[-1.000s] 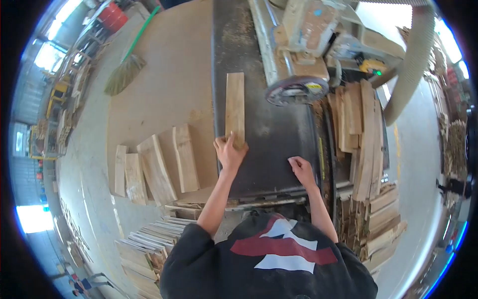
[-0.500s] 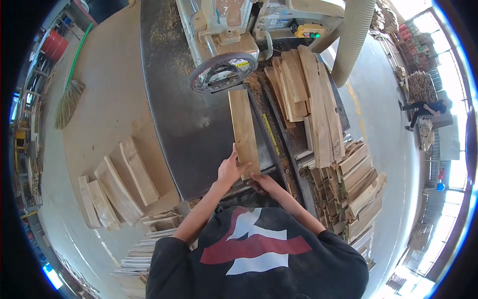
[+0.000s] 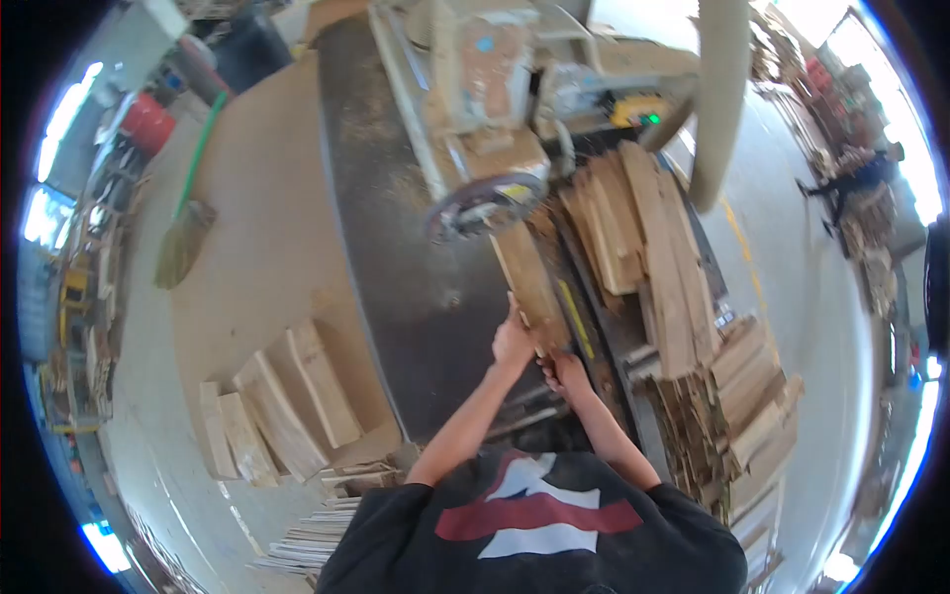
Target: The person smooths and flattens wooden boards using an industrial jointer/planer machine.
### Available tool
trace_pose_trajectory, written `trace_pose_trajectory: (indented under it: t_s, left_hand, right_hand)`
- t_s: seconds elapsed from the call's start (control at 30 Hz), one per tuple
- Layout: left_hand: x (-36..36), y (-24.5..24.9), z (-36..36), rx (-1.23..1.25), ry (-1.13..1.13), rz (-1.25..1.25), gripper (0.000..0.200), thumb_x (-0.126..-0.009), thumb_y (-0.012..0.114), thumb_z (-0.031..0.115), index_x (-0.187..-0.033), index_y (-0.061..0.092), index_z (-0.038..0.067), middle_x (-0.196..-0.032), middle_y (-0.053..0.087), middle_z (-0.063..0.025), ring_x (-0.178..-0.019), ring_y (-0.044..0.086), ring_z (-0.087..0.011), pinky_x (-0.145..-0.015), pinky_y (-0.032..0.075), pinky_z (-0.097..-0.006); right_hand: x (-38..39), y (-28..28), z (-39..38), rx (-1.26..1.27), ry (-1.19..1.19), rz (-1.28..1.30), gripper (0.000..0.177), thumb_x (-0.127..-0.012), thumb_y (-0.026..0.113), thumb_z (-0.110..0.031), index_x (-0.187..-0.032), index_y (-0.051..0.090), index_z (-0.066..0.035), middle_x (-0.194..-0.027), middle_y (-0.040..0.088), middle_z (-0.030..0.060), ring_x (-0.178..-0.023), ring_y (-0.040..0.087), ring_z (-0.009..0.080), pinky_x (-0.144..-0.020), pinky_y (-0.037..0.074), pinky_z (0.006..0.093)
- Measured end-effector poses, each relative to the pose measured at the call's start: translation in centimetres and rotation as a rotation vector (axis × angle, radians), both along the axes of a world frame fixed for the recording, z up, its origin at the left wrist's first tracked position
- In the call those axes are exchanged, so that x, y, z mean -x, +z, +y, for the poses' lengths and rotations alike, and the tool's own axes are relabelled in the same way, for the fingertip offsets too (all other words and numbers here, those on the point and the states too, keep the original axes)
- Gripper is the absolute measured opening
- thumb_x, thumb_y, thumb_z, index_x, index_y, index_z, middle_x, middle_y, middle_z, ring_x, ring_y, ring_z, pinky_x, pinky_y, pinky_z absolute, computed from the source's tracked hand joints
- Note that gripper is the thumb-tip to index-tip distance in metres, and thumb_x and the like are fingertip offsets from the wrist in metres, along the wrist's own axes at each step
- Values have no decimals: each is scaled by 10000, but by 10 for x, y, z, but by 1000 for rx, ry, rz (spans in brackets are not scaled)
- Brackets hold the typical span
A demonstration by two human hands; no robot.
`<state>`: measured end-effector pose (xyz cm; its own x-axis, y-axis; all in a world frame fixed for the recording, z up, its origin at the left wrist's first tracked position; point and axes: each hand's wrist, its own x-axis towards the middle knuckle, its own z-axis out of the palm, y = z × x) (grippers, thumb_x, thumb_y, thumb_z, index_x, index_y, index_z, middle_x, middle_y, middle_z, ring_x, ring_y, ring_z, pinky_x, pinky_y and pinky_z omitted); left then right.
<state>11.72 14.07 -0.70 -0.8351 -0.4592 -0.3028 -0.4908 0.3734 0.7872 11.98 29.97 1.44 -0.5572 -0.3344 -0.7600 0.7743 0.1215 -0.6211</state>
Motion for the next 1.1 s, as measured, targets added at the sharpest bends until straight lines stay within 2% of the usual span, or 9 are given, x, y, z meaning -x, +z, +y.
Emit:
trace_pose_trajectory:
  t_s: [0.37, 0.43, 0.6, 0.67, 0.77, 0.8, 0.83, 1.0, 1.1]
  left_hand:
    - [55, 5, -53, 10, 26, -19, 1008, -861, 724, 520, -1638, 183, 175, -1034, 736, -245, -937, 721, -434, -767, 576, -541]
    - [67, 10, -65, -56, 29, -26, 1046, -854, 728, 546, -1631, 185, 103, -1120, 721, -253, -1041, 695, -439, -851, 553, -527]
    - [103, -8, -97, -44, 85, -26, 956, -844, 761, 488, -1593, 321, 89, -1129, 720, -252, -1084, 677, -442, -880, 542, -523]
    - [107, -34, -105, -76, 55, 349, 873, -868, 782, 397, -1568, 379, 67, -1009, 744, -221, -921, 737, -379, -780, 569, -465]
    - [56, 37, -107, -359, 156, 362, 697, -915, 770, 295, -1488, 482, 23, -866, 728, -168, -706, 723, -246, -649, 553, -384]
    - [42, 20, -104, -301, 180, 482, 492, -947, 742, 199, -1363, 587, -14, -784, 687, -116, -576, 644, -148, -565, 510, -327]
    - [23, 9, -103, -299, 216, 472, 492, -947, 742, 199, -1363, 587, -14, -784, 687, -116, -576, 644, -148, -565, 510, -327]
    - [-94, 0, -116, 50, 110, 692, 410, -905, 775, 113, -1282, 649, 10, -863, 685, -96, -762, 690, -194, -633, 538, -336]
    - [-155, 18, -145, 295, 332, 599, 451, -828, 808, 102, -1249, 663, 30, -1069, 674, -151, -1031, 649, -311, -846, 538, -407]
  right_hand:
    - [55, -10, -63, 11, -65, -30, 490, -1046, 534, -529, -897, 588, -65, -606, 439, -33, -436, 362, 79, -377, 248, 248]
    - [68, -10, -75, 30, -63, -58, 482, -1047, 535, -524, -899, 590, -69, -602, 428, -34, -433, 359, 81, -373, 250, 254]
    - [110, -15, -101, 12, 33, 34, 479, -1057, 524, -498, -851, 600, -72, -591, 440, -31, -433, 399, 91, -360, 267, 259]
    - [105, -17, -113, -29, -7, 118, 479, -1063, 511, -486, -836, 602, -74, -589, 452, -25, -428, 402, 90, -356, 260, 256]
    - [127, -11, -136, -87, -26, 225, 482, -1067, 495, -489, -817, 607, -92, -589, 465, -28, -426, 408, 87, -352, 251, 252]
    - [131, -11, -142, -120, -29, 225, 483, -1065, 493, -503, -812, 610, -109, -591, 467, -35, -429, 411, 85, -354, 248, 252]
    - [137, -14, -145, -100, 9, 250, 486, -1061, 490, -521, -811, 611, -121, -591, 469, -42, -425, 405, 84, -355, 248, 250]
    - [169, -35, -167, -41, 152, 382, 485, -1054, 484, -560, -835, 613, -146, -620, 503, -49, -403, 377, 67, -348, 249, 243]
    - [156, -19, -166, 6, 334, 616, 290, -1076, 551, -365, -1146, 631, -94, -751, 542, -16, -478, 413, 55, -409, 282, 224]
